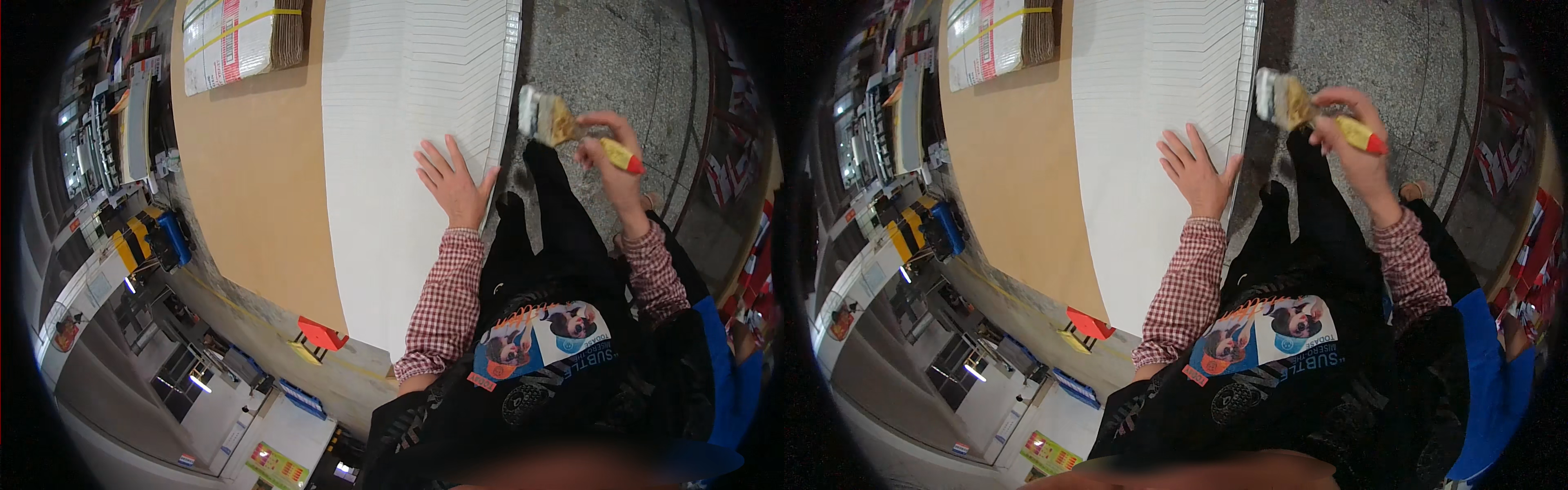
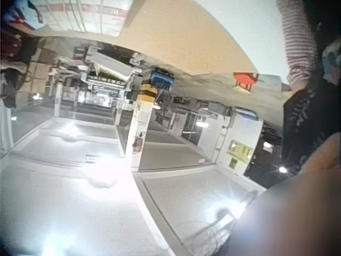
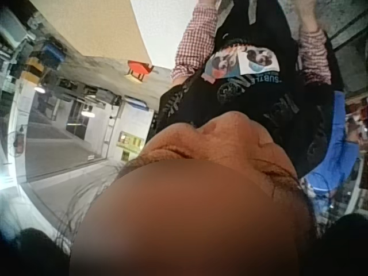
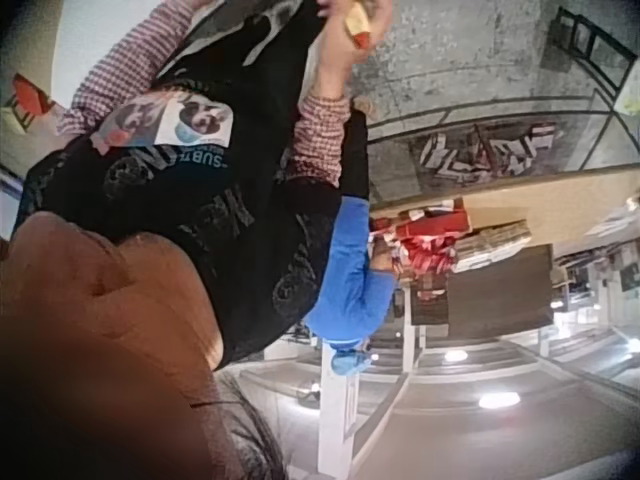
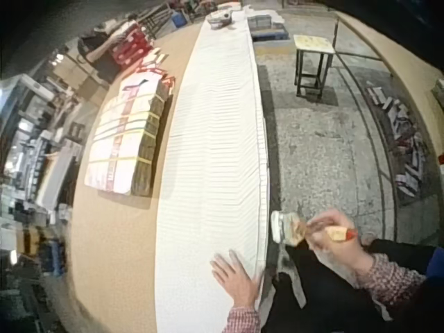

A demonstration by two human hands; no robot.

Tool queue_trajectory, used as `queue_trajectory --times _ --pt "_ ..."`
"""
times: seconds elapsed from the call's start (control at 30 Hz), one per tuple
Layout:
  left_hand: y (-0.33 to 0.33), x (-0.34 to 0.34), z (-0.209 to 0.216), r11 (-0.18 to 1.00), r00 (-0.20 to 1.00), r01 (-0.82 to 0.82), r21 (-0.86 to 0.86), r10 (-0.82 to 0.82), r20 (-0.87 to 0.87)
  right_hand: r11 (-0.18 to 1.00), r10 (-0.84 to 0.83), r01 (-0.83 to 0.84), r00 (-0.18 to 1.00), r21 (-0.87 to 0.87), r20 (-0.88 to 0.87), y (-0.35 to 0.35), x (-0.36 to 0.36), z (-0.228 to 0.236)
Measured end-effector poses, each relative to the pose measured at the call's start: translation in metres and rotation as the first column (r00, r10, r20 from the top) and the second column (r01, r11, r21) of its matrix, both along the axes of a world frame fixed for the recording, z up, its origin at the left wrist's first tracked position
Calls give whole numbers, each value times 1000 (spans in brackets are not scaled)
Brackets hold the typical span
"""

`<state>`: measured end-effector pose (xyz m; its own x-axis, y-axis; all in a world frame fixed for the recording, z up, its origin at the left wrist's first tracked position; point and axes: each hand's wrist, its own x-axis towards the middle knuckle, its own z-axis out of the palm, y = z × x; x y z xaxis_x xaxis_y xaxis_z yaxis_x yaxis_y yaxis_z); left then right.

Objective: Apply glue with a brush to the edges of stacked paper products to bond them.

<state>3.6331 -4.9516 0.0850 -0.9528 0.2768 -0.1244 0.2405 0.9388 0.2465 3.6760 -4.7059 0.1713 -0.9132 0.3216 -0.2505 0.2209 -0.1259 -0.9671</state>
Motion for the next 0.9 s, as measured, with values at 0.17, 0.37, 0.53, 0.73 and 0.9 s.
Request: queue_trajectory --times 0.17,0.37,0.53,0.73,0.9 --pt "-7 2 -7 999 997 52 -9 -53 -53 970 -119 73 974 -231 -193 21 -9 -9" --pt "-5 -12 1 993 993 120 -1 -120 -14 999 44 -43 972 9 -229 10 10 -29" --pt "-9 -22 8 985 985 170 -10 -169 36 946 29 65 958 318 -285 -5 0 -23" --pt "-9 -27 11 983 980 183 -14 -182 79 911 132 -6 951 412 -278 0 -17 -41" --pt "-6 -29 12 981 977 194 -16 -191 92 883 179 -31 945 468 -275 -15 -4 -47"
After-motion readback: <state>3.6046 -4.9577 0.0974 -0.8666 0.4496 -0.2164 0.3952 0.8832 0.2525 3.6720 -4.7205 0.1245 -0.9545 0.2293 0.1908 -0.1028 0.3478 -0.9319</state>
